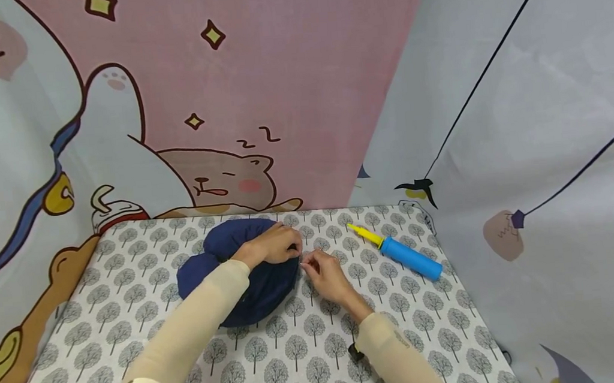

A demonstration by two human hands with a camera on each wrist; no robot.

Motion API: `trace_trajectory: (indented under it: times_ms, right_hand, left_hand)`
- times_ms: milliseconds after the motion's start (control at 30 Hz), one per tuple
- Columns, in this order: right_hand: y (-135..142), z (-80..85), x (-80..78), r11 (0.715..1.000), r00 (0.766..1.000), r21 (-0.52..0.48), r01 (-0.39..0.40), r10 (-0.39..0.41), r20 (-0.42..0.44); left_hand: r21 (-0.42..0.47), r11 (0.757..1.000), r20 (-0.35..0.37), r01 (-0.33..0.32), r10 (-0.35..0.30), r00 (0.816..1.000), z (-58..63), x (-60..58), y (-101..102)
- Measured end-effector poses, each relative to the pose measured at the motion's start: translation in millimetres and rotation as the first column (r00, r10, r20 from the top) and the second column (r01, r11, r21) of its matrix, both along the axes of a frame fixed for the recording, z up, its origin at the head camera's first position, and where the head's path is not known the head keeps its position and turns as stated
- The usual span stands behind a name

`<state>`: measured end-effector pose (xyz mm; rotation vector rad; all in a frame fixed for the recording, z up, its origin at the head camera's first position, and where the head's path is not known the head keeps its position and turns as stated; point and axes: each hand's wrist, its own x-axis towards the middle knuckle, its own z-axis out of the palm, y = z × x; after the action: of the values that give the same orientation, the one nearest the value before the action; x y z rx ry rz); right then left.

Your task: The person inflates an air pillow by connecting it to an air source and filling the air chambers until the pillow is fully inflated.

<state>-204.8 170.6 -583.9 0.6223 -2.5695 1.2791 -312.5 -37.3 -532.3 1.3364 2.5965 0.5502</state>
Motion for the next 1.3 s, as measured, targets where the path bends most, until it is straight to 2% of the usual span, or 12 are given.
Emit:
trace_trajectory:
  times_ms: [133, 300, 400, 500, 600, 700, 833, 900, 933, 1067, 1133, 1300]
  right_hand:
    - [0, -1.4, 7.5, 0.999, 0.998, -0.003, -0.055, 0.055, -0.011]
    - [-1, -1.4, 16.3, 0.992, 0.99, 0.02, -0.127, 0.127, -0.052]
    - [-3, 0.2, 17.4, 0.992, 0.989, 0.019, -0.127, 0.128, -0.077]
    - [-2, 2.0, 15.9, 0.996, 0.993, 0.009, -0.084, 0.084, -0.077]
    - [1, 3.7, 13.9, 1.0, 0.998, 0.009, -0.028, 0.028, -0.058]
    - [3, 4.8, 10.5, 1.0, 0.997, 0.015, 0.011, -0.01, -0.073]
    - [5, 6.9, 6.9, 1.0, 0.996, 0.01, 0.021, -0.02, -0.087]
    - [6, 8.2, 6.3, 1.0, 0.997, 0.017, 0.021, -0.019, -0.075]
    - [6, 8.7, 6.3, 1.0, 0.997, 0.022, 0.021, -0.02, -0.07]
    - [5, 10.0, 6.8, 0.999, 0.999, 0.044, 0.029, -0.027, -0.039]
    - [6, 10.7, 7.0, 0.998, 0.999, 0.05, 0.029, -0.028, -0.028]
    - [6, 14.0, 8.0, 0.999, 1.0, 0.042, 0.002, -0.001, -0.027]
  left_hand:
    - [0.009, 0.999, -0.022, -0.046, 0.046, 0.999, -18.5, -12.3, 0]
    - [-0.028, 0.985, -0.05, -0.171, 0.17, 0.984, -11.5, -10.0, 1]
    - [-0.021, 0.98, -0.059, -0.2, 0.198, 0.978, -5.1, -7.0, -2]
    - [0.021, 0.988, -0.057, -0.152, 0.153, 0.987, -3.5, -4.5, -4]
    - [0.062, 0.997, -0.04, -0.05, 0.053, 0.998, -7.2, -2.1, -6]
    - [0.061, 0.998, 0.005, 0.028, -0.029, 1.0, -3.3, 5.9, -8]
    - [0.033, 0.998, 0.054, 0.046, -0.048, 0.997, 16.7, 21.3, -9]
    - [0.034, 0.998, 0.032, 0.056, -0.058, 0.998, 7.0, 17.2, -10]
    - [0.036, 0.998, 0.047, 0.049, -0.051, 0.998, 8.5, 18.4, -10]
    - [0.064, 0.994, -0.022, 0.089, -0.088, 0.996, -29.1, -2.8, -10]
    - [0.088, 0.991, -0.068, 0.104, -0.099, 0.993, -41.1, -10.7, -9]
    - [0.151, 0.981, -0.199, 0.123, -0.092, 0.976, -50.2, -21.4, -9]
